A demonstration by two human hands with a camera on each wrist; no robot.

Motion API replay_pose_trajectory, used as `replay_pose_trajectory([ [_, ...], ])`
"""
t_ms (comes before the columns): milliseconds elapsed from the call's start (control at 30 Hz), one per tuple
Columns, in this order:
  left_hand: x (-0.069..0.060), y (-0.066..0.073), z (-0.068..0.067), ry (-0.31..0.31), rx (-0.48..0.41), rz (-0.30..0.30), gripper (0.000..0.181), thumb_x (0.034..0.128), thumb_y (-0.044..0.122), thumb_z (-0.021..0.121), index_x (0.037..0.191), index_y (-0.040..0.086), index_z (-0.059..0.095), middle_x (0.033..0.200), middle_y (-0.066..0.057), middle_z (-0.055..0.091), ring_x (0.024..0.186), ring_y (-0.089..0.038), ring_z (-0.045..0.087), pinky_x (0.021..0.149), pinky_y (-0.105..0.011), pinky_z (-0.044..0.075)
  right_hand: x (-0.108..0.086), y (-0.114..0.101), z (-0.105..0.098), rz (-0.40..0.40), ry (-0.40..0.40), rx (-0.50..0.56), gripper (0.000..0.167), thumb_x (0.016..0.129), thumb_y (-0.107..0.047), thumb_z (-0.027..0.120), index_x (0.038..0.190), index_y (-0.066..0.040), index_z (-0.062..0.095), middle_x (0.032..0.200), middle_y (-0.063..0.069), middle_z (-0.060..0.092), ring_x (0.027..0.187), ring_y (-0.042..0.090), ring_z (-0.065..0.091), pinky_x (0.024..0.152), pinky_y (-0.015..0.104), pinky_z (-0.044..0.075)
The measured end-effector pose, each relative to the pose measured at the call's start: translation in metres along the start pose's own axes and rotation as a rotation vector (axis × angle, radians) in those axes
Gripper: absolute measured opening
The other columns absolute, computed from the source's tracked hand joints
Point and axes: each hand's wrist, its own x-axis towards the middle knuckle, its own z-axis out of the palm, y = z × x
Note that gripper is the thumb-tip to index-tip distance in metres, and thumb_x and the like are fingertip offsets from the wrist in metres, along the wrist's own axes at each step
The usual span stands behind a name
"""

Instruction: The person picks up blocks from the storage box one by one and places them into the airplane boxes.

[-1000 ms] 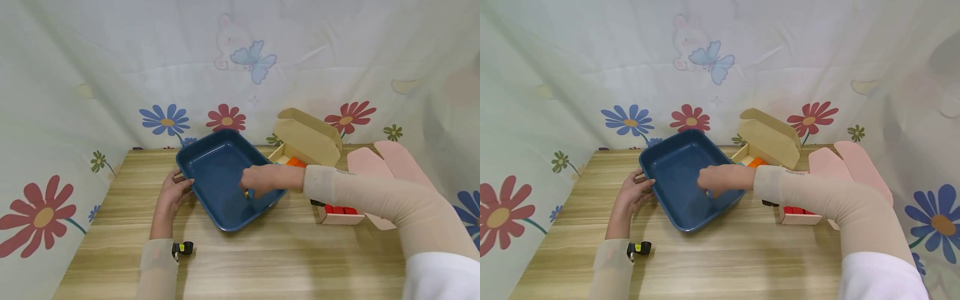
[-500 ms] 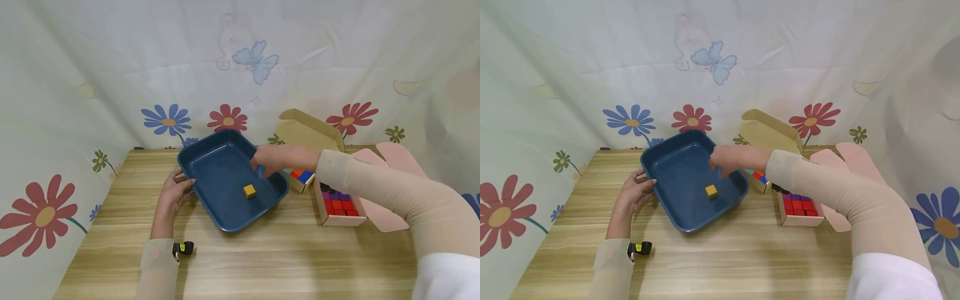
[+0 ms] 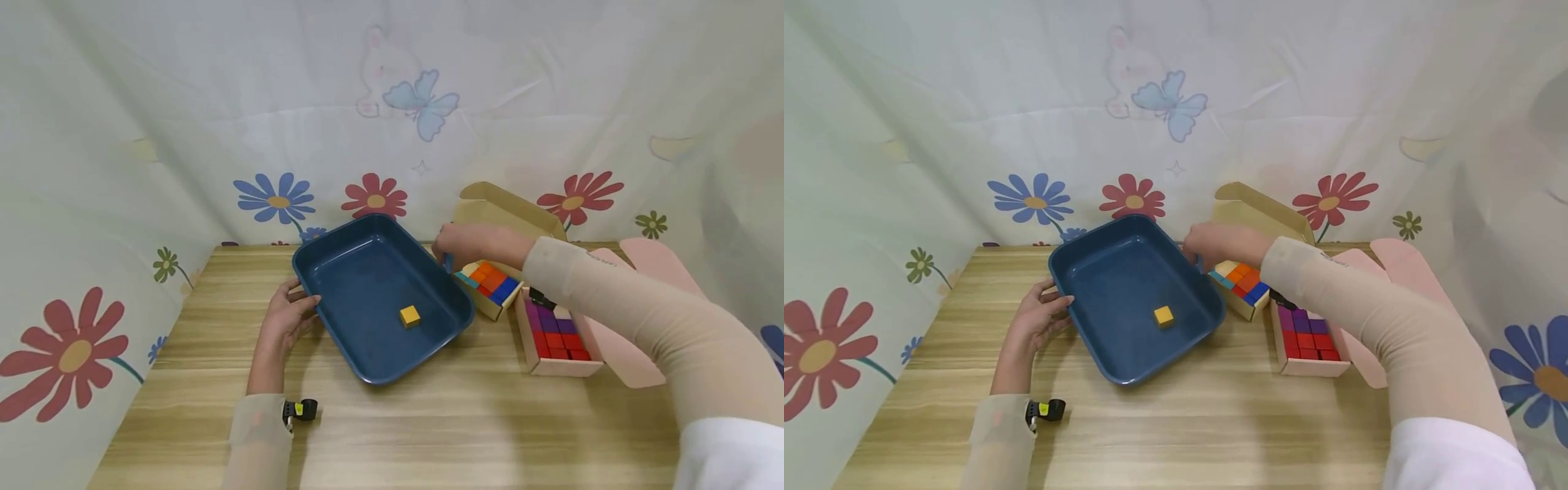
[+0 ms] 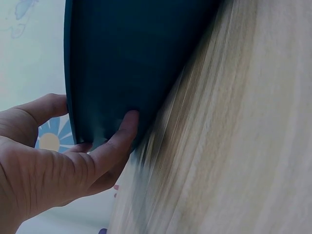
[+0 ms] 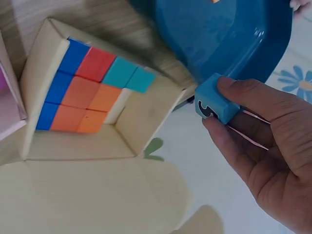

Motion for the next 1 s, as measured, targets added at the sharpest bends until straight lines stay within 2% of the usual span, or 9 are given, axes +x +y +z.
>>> replay_pose_trajectory([
  [133, -0.002, 0.0, 0.001, 0.001, 0.001, -0.002, 0.078, 0.0979, -0.001, 0.061, 0.162, 0.014, 0.02, 0.151, -0.022, 0.031, 0.121, -0.031, 0.053, 0.098, -0.043, 0.053, -0.002, 0.012, 0.008, 0.038, -0.008, 0.0, 0.019, 0.087, -0.013, 0.08, 0.102, -0.002, 0.077, 0.095, 0.007, 0.074, 0.082, 0.023, 0.064, 0.081, 0.035, 0.058],
  [200, -0.002, 0.0, 0.001, 0.001, -0.004, -0.001, 0.078, 0.0979, -0.002, 0.061, 0.162, 0.014, 0.02, 0.15, -0.021, 0.031, 0.121, -0.031, 0.053, 0.098, -0.043, 0.053, -0.002, 0.019, 0.012, 0.057, -0.003, 0.036, 0.011, 0.087, -0.011, 0.08, 0.09, -0.001, 0.076, 0.081, 0.003, 0.067, 0.069, 0.017, 0.056, 0.07, 0.03, 0.054],
  [300, -0.002, 0.0, 0.002, 0.003, -0.005, 0.003, 0.078, 0.098, -0.001, 0.061, 0.162, 0.014, 0.02, 0.151, -0.022, 0.031, 0.123, -0.032, 0.052, 0.099, -0.043, 0.052, -0.002, 0.028, 0.019, 0.089, 0.017, 0.075, 0.015, 0.086, -0.006, 0.078, 0.074, -0.004, 0.068, 0.068, -0.001, 0.05, 0.06, 0.013, 0.039, 0.061, 0.027, 0.042],
  [400, -0.001, -0.001, 0.003, 0.003, -0.008, 0.006, 0.077, 0.098, -0.001, 0.061, 0.162, 0.013, 0.02, 0.15, -0.022, 0.031, 0.122, -0.032, 0.053, 0.1, -0.044, 0.052, -0.004, 0.035, 0.026, 0.137, 0.026, 0.105, 0.011, 0.086, -0.006, 0.078, 0.077, -0.004, 0.071, 0.071, 0.0, 0.056, 0.063, 0.014, 0.047, 0.064, 0.028, 0.049],
  [467, -0.001, -0.002, 0.004, 0.002, -0.007, 0.007, 0.077, 0.0978, -0.001, 0.062, 0.162, 0.013, 0.02, 0.15, -0.022, 0.031, 0.12, -0.031, 0.053, 0.101, -0.044, 0.051, -0.005, 0.038, 0.03, 0.163, 0.031, 0.112, 0.005, 0.086, -0.008, 0.078, 0.087, -0.003, 0.076, 0.083, 0.005, 0.07, 0.072, 0.019, 0.061, 0.071, 0.033, 0.057],
  [533, 0.0, -0.002, 0.005, -0.003, -0.009, 0.006, 0.077, 0.0978, -0.001, 0.062, 0.161, 0.013, 0.021, 0.15, -0.022, 0.032, 0.119, -0.03, 0.053, 0.101, -0.044, 0.051, -0.007, 0.04, 0.034, 0.183, 0.038, 0.116, 0.01, 0.086, -0.009, 0.078, 0.093, -0.002, 0.078, 0.093, 0.011, 0.074, 0.082, 0.024, 0.067, 0.078, 0.038, 0.06],
  [667, 0.002, -0.003, 0.006, -0.01, -0.012, 0.009, 0.076, 0.0975, -0.001, 0.063, 0.161, 0.014, 0.023, 0.149, -0.021, 0.033, 0.12, -0.03, 0.054, 0.101, -0.045, 0.051, -0.007, 0.045, 0.044, 0.21, 0.072, 0.122, 0.014, 0.087, -0.01, 0.079, 0.095, 0.0, 0.078, 0.096, 0.013, 0.075, 0.084, 0.025, 0.069, 0.079, 0.037, 0.06],
  [833, 0.001, -0.002, 0.003, 0.006, -0.01, 0.0, 0.075, 0.0975, -0.002, 0.062, 0.16, 0.013, 0.024, 0.149, -0.02, 0.033, 0.116, -0.028, 0.055, 0.1, -0.045, 0.052, -0.002, 0.048, 0.054, 0.245, 0.105, 0.148, 0.013, 0.088, -0.011, 0.079, 0.092, 0.001, 0.077, 0.089, 0.012, 0.074, 0.077, 0.022, 0.067, 0.073, 0.035, 0.06],
  [1000, 0.0, -0.001, 0.001, 0.005, -0.01, 0.01, 0.076, 0.0979, -0.002, 0.062, 0.161, 0.012, 0.022, 0.15, -0.021, 0.032, 0.119, -0.029, 0.055, 0.1, -0.045, 0.052, 0.004, 0.05, 0.061, 0.294, 0.134, 0.155, 0.014, 0.087, -0.013, 0.08, 0.09, 0.0, 0.076, 0.086, 0.01, 0.072, 0.075, 0.022, 0.063, 0.074, 0.037, 0.059],
])
